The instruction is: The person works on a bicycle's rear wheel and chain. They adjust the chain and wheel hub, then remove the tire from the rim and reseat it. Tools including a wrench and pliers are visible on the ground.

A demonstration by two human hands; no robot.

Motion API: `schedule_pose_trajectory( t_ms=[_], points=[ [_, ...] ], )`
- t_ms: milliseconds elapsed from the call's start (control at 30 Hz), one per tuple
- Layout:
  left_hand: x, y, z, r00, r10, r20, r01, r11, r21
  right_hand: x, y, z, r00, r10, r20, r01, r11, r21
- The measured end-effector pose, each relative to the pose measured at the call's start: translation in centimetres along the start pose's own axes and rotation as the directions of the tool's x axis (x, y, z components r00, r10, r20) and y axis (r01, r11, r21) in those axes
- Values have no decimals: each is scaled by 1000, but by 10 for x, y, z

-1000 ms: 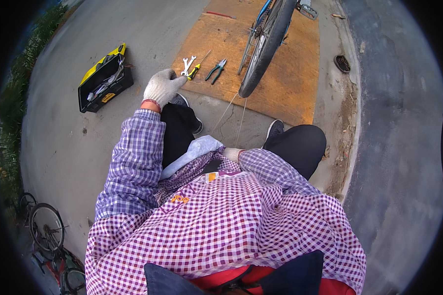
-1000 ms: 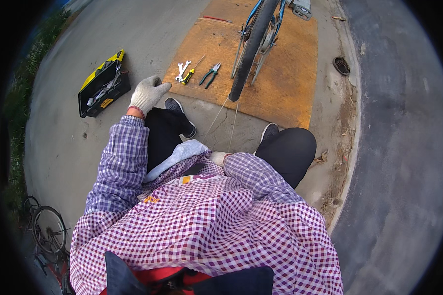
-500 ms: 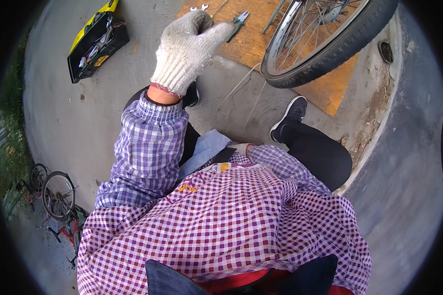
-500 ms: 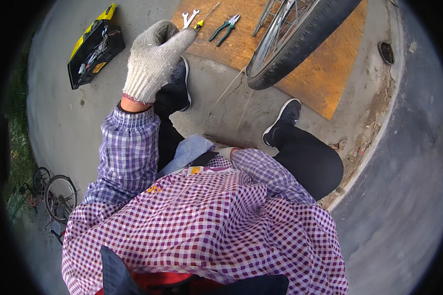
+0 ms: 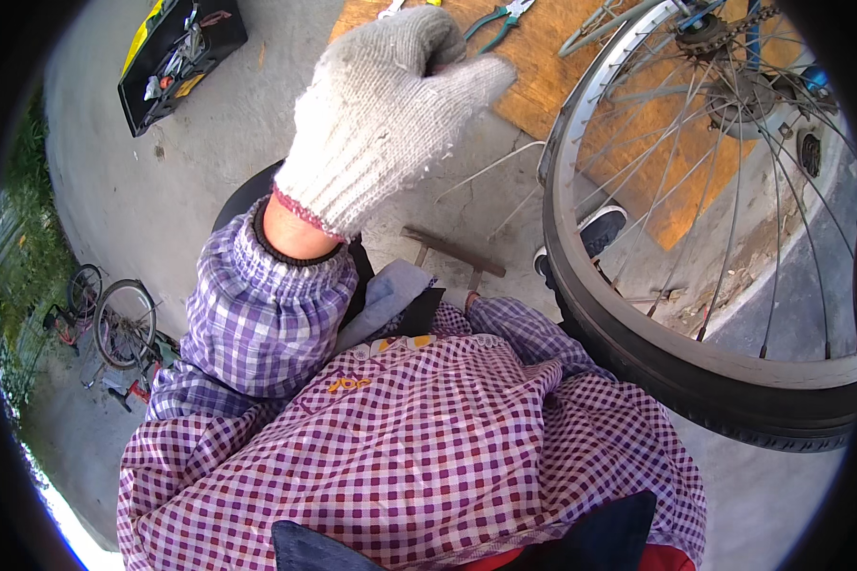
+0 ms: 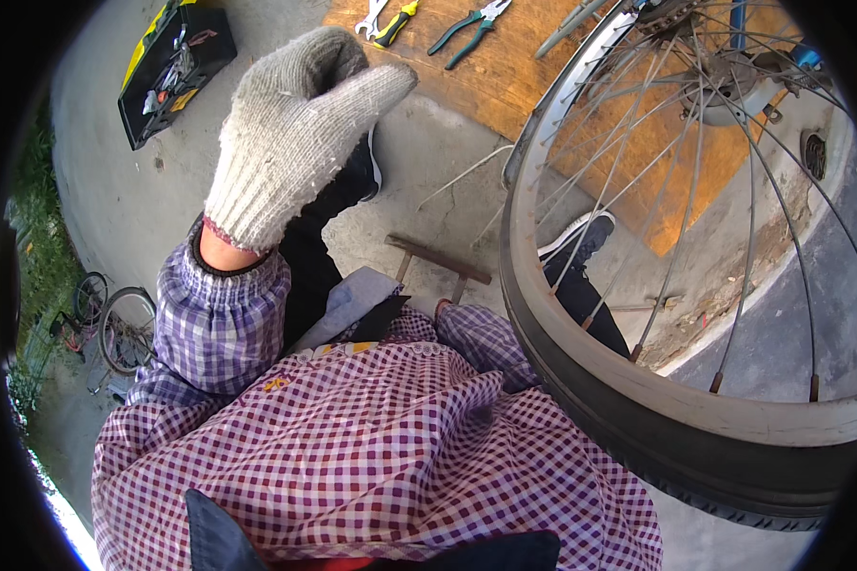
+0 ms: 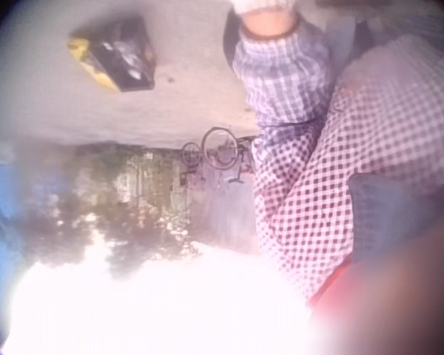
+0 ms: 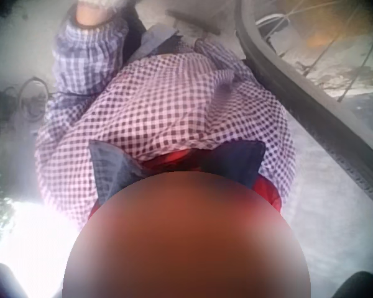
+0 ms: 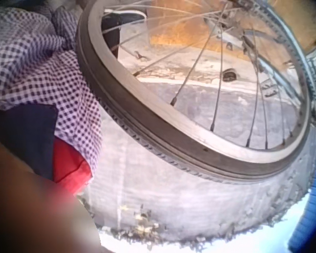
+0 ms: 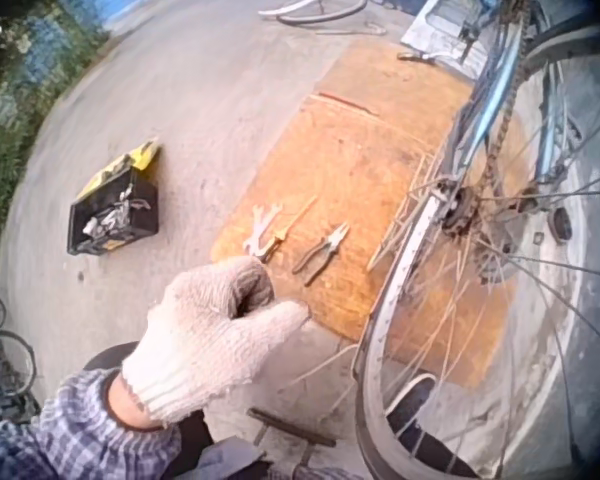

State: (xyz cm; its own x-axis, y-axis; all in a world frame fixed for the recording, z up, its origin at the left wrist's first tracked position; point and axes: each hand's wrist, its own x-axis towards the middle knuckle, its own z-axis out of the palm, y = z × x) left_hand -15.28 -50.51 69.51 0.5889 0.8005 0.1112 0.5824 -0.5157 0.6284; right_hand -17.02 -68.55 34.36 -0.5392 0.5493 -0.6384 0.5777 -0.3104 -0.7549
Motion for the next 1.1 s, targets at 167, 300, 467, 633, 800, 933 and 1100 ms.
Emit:
schedule_pose_trajectory(
  t_ms=[167, 300, 467, 633, 800, 933, 1100],
  points=[
    [12, -16, 9, 1000, -30, -6, 30, 999, 30, 19, -28, 9, 995, -56, -81, 61, 996, 63],
    [25, -12, 9, 999, -40, 23, 39, 997, 63, 19, -17, 13, 991, -63, -117, 72, 995, 74],
    [55, 17, 0, 995, -77, 57, 72, 994, 85, -44, 12, -22, 979, -87, -182, 79, 996, -52],
    [78, 3, -35, 949, -293, 115, 288, 956, 59, -132, -54, -96, 911, 36, -411, -17, 999, 51],
    [92, -20, -19, 941, -297, 159, 293, 955, 48, -213, -121, -168, 833, 233, -502, -175, 971, 161],
    [82, -25, 11, 941, -264, 210, 240, 962, 130, -261, -130, -194, 715, 181, -676, -72, 980, 186],
    [38, -2, 61, 879, -352, 321, 306, 934, 185, -297, -112, -216, 445, 299, -844, 82, 925, 371]
  ],
)
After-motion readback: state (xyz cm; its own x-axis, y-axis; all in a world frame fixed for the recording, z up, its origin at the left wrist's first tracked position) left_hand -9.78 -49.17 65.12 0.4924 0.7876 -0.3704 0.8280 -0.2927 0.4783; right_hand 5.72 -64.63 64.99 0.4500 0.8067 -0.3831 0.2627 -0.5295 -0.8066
